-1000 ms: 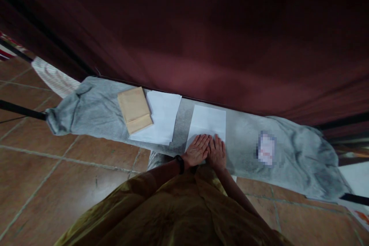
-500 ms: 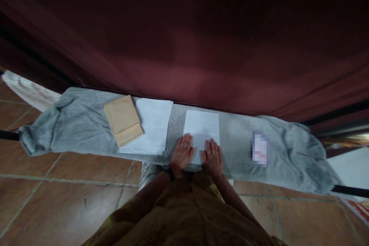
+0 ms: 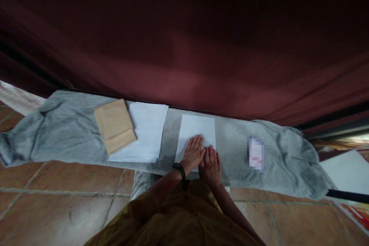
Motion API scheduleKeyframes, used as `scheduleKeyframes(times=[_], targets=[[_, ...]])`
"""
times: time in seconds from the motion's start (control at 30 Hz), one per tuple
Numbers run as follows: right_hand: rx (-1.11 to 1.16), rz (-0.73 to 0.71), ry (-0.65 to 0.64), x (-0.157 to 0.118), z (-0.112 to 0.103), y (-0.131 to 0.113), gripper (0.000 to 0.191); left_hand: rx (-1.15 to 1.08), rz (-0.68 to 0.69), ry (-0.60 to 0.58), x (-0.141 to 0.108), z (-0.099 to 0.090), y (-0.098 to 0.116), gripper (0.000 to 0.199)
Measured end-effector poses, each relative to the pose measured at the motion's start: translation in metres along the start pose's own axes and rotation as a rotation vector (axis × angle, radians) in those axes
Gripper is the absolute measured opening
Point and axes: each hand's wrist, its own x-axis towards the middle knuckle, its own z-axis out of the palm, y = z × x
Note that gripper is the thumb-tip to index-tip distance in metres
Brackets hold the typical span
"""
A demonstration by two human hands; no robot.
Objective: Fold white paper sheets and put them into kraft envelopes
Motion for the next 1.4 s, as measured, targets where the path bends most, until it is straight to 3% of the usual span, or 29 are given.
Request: scheduleKeyframes(times=[0.13, 0.3, 0.4, 0.63, 0.73, 1.13, 1.27, 1.4], targets=[[0.016, 0.004, 0.037, -0.001, 0.001, 0.0, 0.062, -0.003, -0.017, 0.006, 0.02, 0.004, -0.012, 0.061], [0.009, 0.04, -0.048, 0.006, 0.004, 0.007, 0.056, 0.027, -0.057, 0.008, 0.03, 0.001, -0.035, 0.06], [0.036, 0.041, -0.055, 0.034, 0.009, 0.014, 0.053, 0.022, -0.043, -0.005, 0.037, 0.001, -0.04, 0.062], [0.053, -0.186, -0.125, 0.133, 0.03, 0.023, 0.049, -0.015, -0.048, -0.033, 0.066, 0.002, -0.049, 0.061], [0.018, -0.117, -0.12, 0.151, 0.038, 0.024, 0.049, -0.021, -0.074, -0.029, 0.077, 0.001, -0.057, 0.057], [0.009, 0.094, 0.104, 0.153, 0.055, 0.048, 0.056, -0.077, -0.229, 0.111, 0.077, -0.003, -0.087, 0.065], [0.021, 0.116, 0.078, 0.145, 0.043, 0.036, 0.055, -0.042, -0.246, 0.126, 0.063, -0.01, -0.073, 0.063], [0.053, -0.078, -0.014, 0.107, 0.029, 0.017, 0.053, 0.018, -0.077, 0.053, 0.023, -0.01, -0.047, 0.057]])
